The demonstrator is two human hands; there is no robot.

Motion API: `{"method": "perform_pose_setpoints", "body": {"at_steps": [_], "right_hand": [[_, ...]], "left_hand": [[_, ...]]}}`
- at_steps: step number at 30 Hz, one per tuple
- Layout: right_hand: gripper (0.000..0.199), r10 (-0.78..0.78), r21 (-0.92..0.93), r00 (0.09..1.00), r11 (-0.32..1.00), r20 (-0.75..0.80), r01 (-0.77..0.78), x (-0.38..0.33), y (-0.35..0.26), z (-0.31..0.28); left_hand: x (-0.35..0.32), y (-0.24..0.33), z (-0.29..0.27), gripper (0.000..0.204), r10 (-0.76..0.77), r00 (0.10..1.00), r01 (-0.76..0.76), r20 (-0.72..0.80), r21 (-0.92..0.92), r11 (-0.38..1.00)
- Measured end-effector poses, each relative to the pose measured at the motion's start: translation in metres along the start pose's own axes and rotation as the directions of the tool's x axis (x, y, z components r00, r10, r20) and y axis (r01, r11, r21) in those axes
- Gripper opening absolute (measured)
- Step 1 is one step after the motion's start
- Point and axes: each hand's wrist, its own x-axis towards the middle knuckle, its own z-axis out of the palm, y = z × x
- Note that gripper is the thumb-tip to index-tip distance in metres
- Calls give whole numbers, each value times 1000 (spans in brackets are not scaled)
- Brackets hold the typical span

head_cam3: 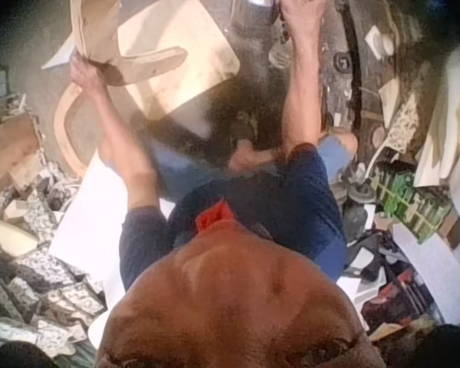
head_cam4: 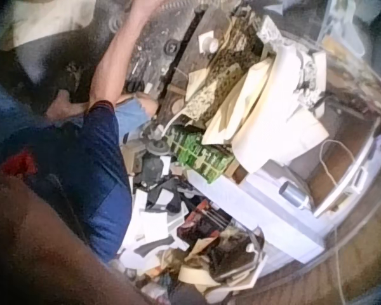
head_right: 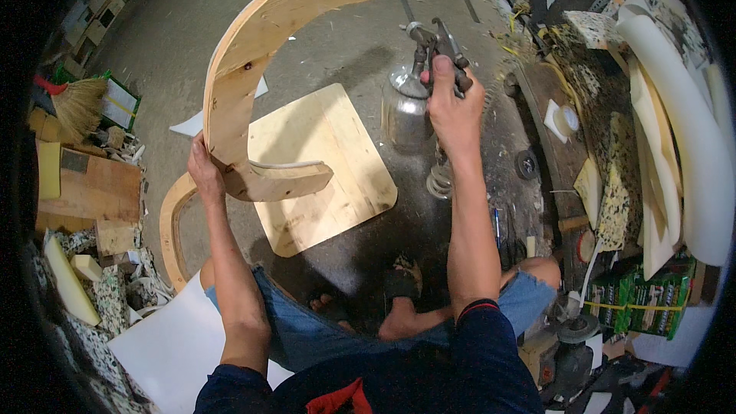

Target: The person sits on the floor and uses a hand saw to trim a white plastic sheet attached to a curved wooden frame. They then apply glue to the frame with a spray gun and press the plastic sheet onto the glued surface.

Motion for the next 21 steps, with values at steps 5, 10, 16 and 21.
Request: {"method": "perform_pose_setpoints", "body": {"at_steps": [5, 10, 16, 21], "right_hand": [[53, -53, -1, 997, 999, 51, 53, 9, 8, 7], [52, -52, 12, 964, 999, 262, 50, -25, -4, 1], [68, -126, 77, 887, 992, 444, 103, -63, -13, 8], [76, -117, 1, 810, 990, 575, 142, -83, -10, 9]], "left_hand": [[2, -7, 3, 58, -18, 1000, 16, -18, -110, 994], [5, -16, 7, 57, -27, 999, 24, -33, -94, 995], [5, -17, 6, 63, -36, 998, 32, -45, -102, 994], [4, -10, 5, 68, -33, 999, 29, -40, -107, 994]]}}
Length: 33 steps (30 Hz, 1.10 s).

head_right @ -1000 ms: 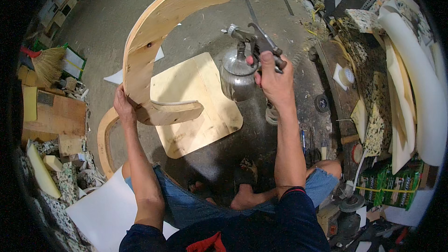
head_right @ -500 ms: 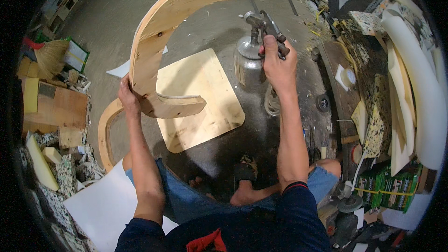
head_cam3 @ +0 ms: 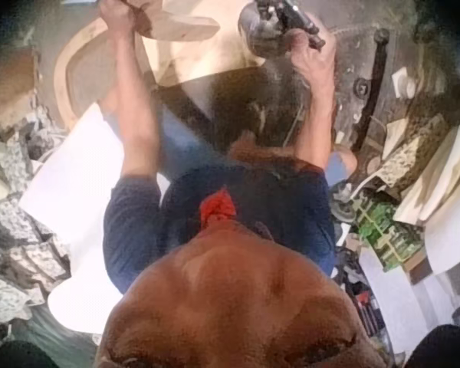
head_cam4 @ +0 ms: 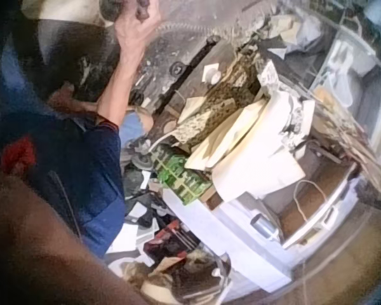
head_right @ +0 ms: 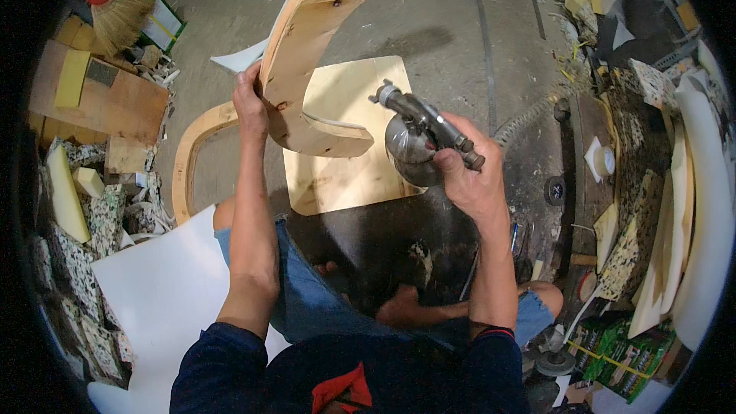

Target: The person sits on the floor and uses a hand saw to trim a white plastic sheet attached to a curved wooden frame. They then apply glue to the frame with a spray gun and press the plastic sheet onto the glued surface.

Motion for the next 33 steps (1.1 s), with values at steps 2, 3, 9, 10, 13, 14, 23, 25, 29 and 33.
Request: {"method": "perform_pose_setpoints", "body": {"at_steps": [2, 3, 9, 10, 13, 14, 23, 25, 29, 33], "right_hand": [[88, 17, -56, 999, 998, 43, -15, -2, 0, 3], [88, 8, -66, 997, 998, 82, -3, -3, -1, 3], [70, -2, 26, 1000, 1000, 3, 2, 3, -9, 2], [67, 19, 44, 998, 999, -61, -16, 3, -10, 2], [71, 43, 74, 957, 997, -287, -22, -1, -13, 8], [72, 31, 56, 962, 998, -272, -17, -2, -14, 9], [79, 18, 80, 1000, 997, 2, -18, -6, -23, 17], [79, -2, 100, 1000, 995, 4, 2, -4, -26, 25], [81, -5, 100, 982, 995, -189, 24, 0, -35, 35], [79, 18, 128, 965, 992, -261, 16, -3, -44, 31]], "left_hand": [[0, 2, 1, 67, -25, 1000, 25, 3, -65, 998], [0, 3, 2, 68, -35, 999, 35, -1, -81, 996], [0, 3, 4, 69, -41, 999, 41, -1, -95, 995], [1, 2, 4, 69, -43, 999, 43, -6, -99, 994], [0, 1, 5, 69, -28, 1000, 27, -9, -64, 998], [0, 1, 5, 69, -33, 999, 32, -13, -72, 997], [-1, 6, 7, 68, -39, 999, 37, -18, -93, 995], [-1, 6, 8, 67, -28, 1000, 27, -10, -107, 994], [-2, 5, 8, 66, -28, 1000, 27, -4, -80, 996], [-2, 5, 5, 66, -3, 1000, 3, 7, -59, 998]]}}
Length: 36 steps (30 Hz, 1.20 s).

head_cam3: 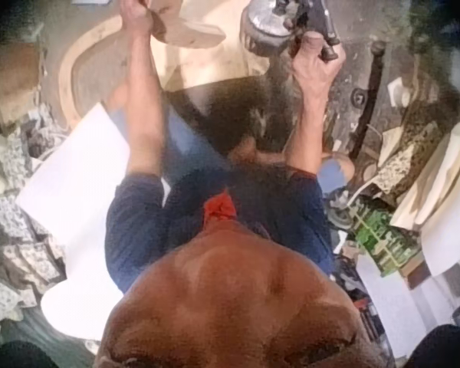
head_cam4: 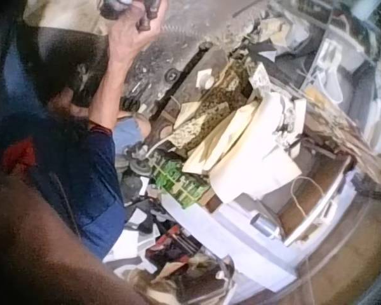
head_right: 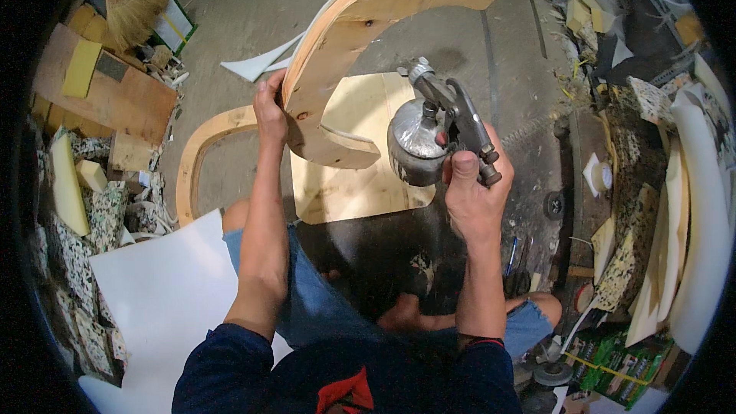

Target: The person sits on the floor and uses a hand saw to trim a white plastic sheet attached to a curved wooden frame. They then apply glue to the frame with a spray gun and press the plastic sheet onto the glued surface.

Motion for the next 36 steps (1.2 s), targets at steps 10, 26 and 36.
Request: {"method": "perform_pose_setpoints", "body": {"at_steps": [10, 26, 36], "right_hand": [[82, 36, -3, 992, 999, 120, -36, -5, -5, -4], [55, 93, 141, 970, 988, -226, -62, 21, 3, -28], [54, 213, 177, 885, 973, -415, -151, 44, 10, -50]], "left_hand": [[-2, 5, 4, 63, -36, 999, 35, -16, -64, 997], [-3, 0, 1, 61, 14, 1000, -13, 12, -13, 1000], [-4, 3, -3, 61, -53, 998, 56, 27, -101, 993]]}}
